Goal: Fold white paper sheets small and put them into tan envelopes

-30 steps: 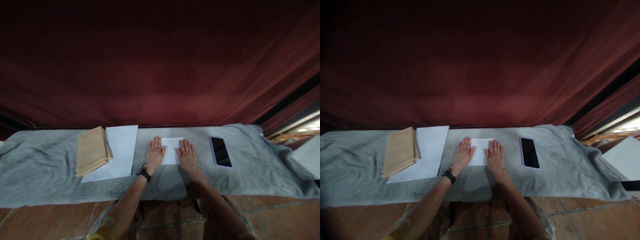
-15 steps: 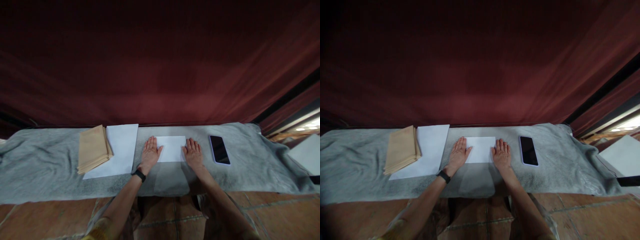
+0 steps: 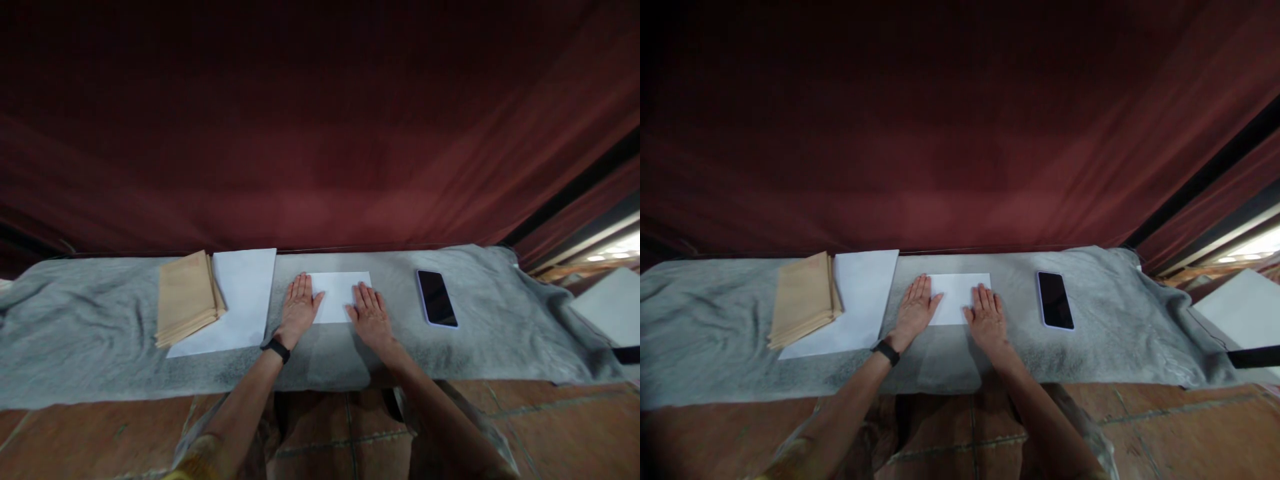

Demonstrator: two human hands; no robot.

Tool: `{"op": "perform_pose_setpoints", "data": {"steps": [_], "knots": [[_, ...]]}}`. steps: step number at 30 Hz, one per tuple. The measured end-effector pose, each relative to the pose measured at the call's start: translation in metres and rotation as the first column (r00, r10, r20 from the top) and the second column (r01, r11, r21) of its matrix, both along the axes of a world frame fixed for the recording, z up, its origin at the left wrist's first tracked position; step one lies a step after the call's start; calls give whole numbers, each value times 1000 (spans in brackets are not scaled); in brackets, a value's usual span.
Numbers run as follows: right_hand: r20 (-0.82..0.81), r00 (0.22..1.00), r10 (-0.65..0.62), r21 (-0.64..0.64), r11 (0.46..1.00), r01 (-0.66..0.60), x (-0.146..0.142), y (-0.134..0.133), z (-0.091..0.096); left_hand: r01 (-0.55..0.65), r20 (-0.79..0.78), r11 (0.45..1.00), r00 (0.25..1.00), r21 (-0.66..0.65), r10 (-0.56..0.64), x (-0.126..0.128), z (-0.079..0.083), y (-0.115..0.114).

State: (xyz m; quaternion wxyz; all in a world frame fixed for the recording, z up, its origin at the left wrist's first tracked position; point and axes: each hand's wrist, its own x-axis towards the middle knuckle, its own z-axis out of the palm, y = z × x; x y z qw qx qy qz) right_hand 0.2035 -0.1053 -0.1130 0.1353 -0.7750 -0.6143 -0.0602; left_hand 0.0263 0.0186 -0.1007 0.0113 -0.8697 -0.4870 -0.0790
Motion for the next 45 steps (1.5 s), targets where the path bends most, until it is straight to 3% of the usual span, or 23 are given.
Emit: {"op": "perform_pose_setpoints", "data": {"steps": [8,11,15,19,25,29,32,36,39,41,43,45], "knots": [[-35,995,-89,17,996,89,21,-2,4,-83,31,996,996,32,82,3,3,-7],[-44,995,-86,42,995,88,22,0,4,26,82,999,996,43,-30,13,5,-21],[-40,998,-41,72,996,44,13,1,2,220,91,975,972,-36,-216,25,3,-40],[-55,997,-59,40,997,61,10,1,6,244,85,968,967,-54,-239,27,2,-46],[-174,961,-213,-47,977,208,33,4,29,260,67,965,964,-47,-257,25,4,-46],[-287,911,-296,-143,954,265,40,7,35,257,69,966,965,-38,-254,25,5,-48],[-439,844,-310,-140,951,277,43,10,31,248,81,968,966,-35,-245,25,3,-49],[-684,695,-222,-68,968,242,49,16,29,263,145,963,957,-58,-253,24,3,-47],[-770,624,-132,25,971,236,55,19,39,237,280,966,939,-105,-200,22,11,-37],[-809,586,-47,175,932,317,61,18,53,214,441,968,887,-130,-137,20,20,-29],[-805,590,63,386,810,441,67,14,70,223,645,955,763,-194,-47,19,30,-22],[-742,660,115,549,669,501,70,7,85,281,801,906,590,-317,98,20,38,-19]]}}
